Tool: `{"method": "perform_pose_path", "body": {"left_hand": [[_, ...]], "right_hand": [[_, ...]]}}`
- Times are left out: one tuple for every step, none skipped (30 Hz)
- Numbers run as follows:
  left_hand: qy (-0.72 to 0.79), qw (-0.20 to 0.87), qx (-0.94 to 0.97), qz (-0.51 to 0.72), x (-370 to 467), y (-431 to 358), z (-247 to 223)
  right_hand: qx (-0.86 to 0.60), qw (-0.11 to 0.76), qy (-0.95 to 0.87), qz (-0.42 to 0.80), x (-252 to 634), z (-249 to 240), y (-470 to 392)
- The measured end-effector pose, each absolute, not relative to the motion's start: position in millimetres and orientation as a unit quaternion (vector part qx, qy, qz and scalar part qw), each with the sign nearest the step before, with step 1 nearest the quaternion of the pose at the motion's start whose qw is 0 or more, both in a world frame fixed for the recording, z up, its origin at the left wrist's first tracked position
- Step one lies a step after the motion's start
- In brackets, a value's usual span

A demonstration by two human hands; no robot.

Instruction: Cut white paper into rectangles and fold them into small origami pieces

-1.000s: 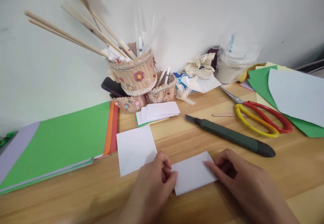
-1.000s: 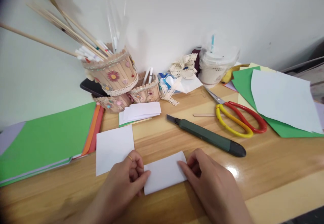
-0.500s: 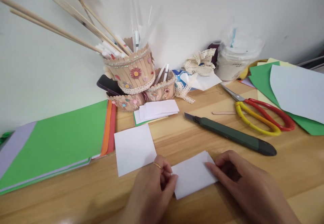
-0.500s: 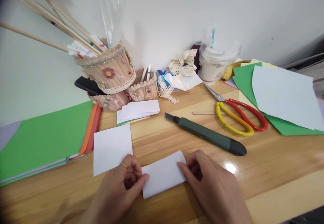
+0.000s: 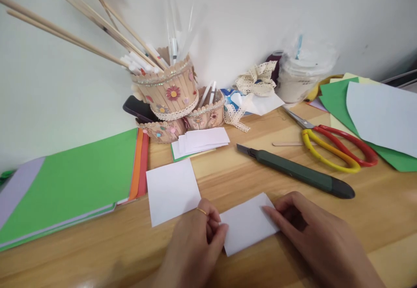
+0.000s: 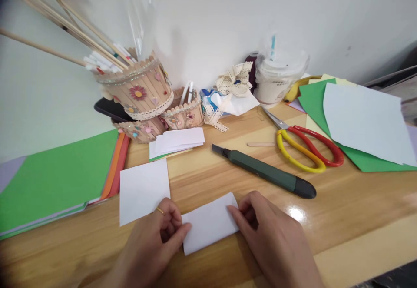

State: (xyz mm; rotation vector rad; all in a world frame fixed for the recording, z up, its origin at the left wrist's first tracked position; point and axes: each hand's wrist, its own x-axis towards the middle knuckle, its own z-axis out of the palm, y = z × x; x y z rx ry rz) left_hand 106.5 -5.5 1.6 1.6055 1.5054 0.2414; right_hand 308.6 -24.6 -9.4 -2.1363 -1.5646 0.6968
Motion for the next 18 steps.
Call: {"method": "perform_pose_path", "body": {"left_hand": [[0.610, 0.452, 0.643, 0.097, 106.3, -5.6, 1.2], [0.612, 0.456, 0.638, 0.098, 106.2, -5.8, 1.0], [0.615, 0.459, 0.633, 0.100, 106.4, -6.1, 1.0], [0.618, 0.461, 0.629, 0.102, 106.6, -6.5, 1.2], [0.621, 0.461, 0.625, 0.104, 107.0, -6.9, 1.6], [0.624, 0.461, 0.623, 0.107, 107.4, -7.1, 2.0], [0.626, 0.459, 0.620, 0.109, 107.8, -7.2, 2.5], [0.628, 0.459, 0.619, 0.111, 108.1, -7.2, 2.9], [0.629, 0.460, 0.617, 0.111, 108.3, -7.0, 3.1], [0.628, 0.462, 0.616, 0.111, 108.4, -6.8, 3.2], [0.628, 0.465, 0.614, 0.110, 108.4, -6.5, 3.2], [0.628, 0.467, 0.613, 0.108, 108.4, -6.1, 3.3], [0.629, 0.469, 0.612, 0.105, 108.5, -5.9, 3.5], [0.629, 0.468, 0.612, 0.102, 108.7, -5.6, 3.9], [0.630, 0.464, 0.614, 0.100, 108.9, -5.4, 4.5], [0.631, 0.460, 0.617, 0.099, 109.1, -5.3, 5.2], [0.631, 0.455, 0.620, 0.099, 109.3, -5.2, 5.9], [0.630, 0.451, 0.625, 0.099, 109.3, -5.1, 6.4]], "right_hand": [[-0.765, 0.200, -0.558, 0.251, 308.3, -8.9, -24.3], [-0.766, 0.200, -0.557, 0.252, 308.2, -8.5, -23.9], [-0.767, 0.199, -0.555, 0.253, 308.2, -8.4, -23.4], [-0.768, 0.199, -0.554, 0.253, 308.3, -8.4, -23.0], [-0.769, 0.199, -0.552, 0.252, 308.6, -8.5, -22.6], [-0.770, 0.199, -0.552, 0.251, 308.9, -8.8, -22.5], [-0.769, 0.200, -0.552, 0.251, 309.3, -9.1, -22.6], [-0.768, 0.200, -0.554, 0.249, 309.8, -9.6, -22.9], [-0.766, 0.202, -0.558, 0.248, 310.4, -10.2, -23.6], [-0.763, 0.202, -0.562, 0.247, 311.1, -11.0, -24.4], [-0.759, 0.202, -0.567, 0.247, 311.8, -11.8, -25.2], [-0.756, 0.203, -0.571, 0.246, 312.5, -12.7, -26.0], [-0.755, 0.203, -0.574, 0.245, 313.0, -13.7, -26.6], [-0.753, 0.203, -0.577, 0.244, 313.4, -14.6, -27.0], [-0.752, 0.204, -0.577, 0.245, 313.6, -15.4, -27.2], [-0.753, 0.205, -0.575, 0.245, 313.6, -16.0, -27.2], [-0.754, 0.205, -0.573, 0.247, 313.4, -16.5, -27.1], [-0.755, 0.205, -0.571, 0.250, 313.0, -16.9, -26.8]]}}
